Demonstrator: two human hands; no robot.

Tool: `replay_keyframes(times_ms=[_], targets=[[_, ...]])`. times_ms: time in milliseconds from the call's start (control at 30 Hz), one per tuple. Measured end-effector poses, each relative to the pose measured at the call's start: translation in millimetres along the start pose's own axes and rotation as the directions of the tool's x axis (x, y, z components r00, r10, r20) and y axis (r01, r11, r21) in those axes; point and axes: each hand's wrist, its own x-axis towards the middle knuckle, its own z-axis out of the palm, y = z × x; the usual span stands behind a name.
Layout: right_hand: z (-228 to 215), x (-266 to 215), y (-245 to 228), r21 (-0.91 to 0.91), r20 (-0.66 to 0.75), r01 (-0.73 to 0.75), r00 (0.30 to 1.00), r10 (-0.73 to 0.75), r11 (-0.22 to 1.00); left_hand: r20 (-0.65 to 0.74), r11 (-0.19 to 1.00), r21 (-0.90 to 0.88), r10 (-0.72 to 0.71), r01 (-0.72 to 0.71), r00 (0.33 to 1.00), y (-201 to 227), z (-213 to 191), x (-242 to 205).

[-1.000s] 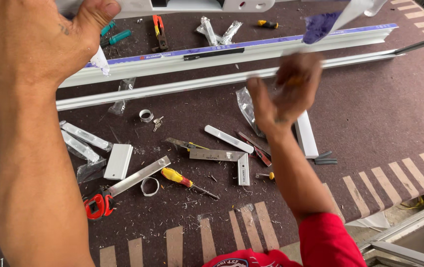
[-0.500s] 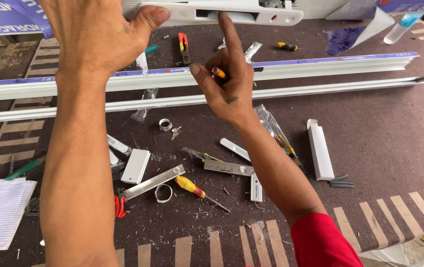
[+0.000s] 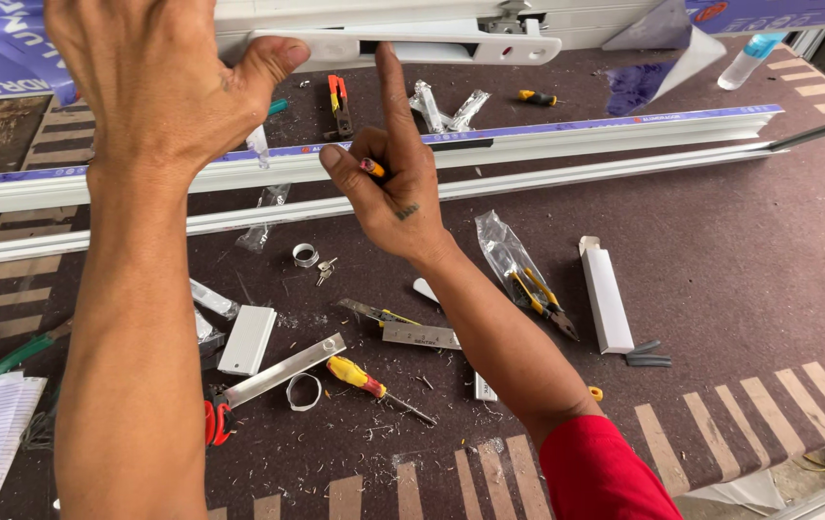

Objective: The person uses a chisel to carve a rectangular slot into a white aluminum profile. They then insert a metal locking mechanism into the slot and test its movement. Finally, they use a pencil to mark the profile for further assembly.

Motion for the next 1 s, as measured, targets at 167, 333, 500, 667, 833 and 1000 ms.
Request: replay_keyframes(times_ms=[167, 333, 500, 667, 833, 1000], targets=[[2.0, 0.2, -1.1, 0.05, 0.024, -0.032, 0.999, 0.031, 0.998, -0.027, 0.998, 0.046, 0.047, -0.046, 0.999, -2.6, 0.4, -1.9], [12.9, -1.0, -2.0, 0.007, 0.038, 0.074, 0.997, -0.075, 0.997, -0.017, 0.996, 0.031, 0.088, -0.087, 0.996, -7.8, -3.5, -5.7], [2.9, -9.7, -0.8, 0.068, -0.001, 0.038, 0.999, -0.038, 0.997, -0.029, 0.992, 0.062, 0.115, -0.113, 0.993, -13.3, -0.9, -11.2], [-48.7, -22.8, 16.9, -0.195, -0.292, 0.179, 0.928, -0.231, 0.964, -0.038, 0.989, 0.094, 0.121, -0.117, 0.992, -11.9, -1.7, -11.3], [-137.1, 2.0, 32.6, -0.07, -0.469, 0.146, 0.868, -0.162, 0.987, -0.049, 0.992, 0.118, 0.044, -0.038, 0.998, -1.5, -0.4, -0.8], [-153.4, -1.6, 41.2, -0.074, -0.385, 0.137, 0.91, -0.155, 0.988, -0.056, 0.999, 0.026, 0.019, -0.017, 0.998, 11.0, 2.1, 8.6]])
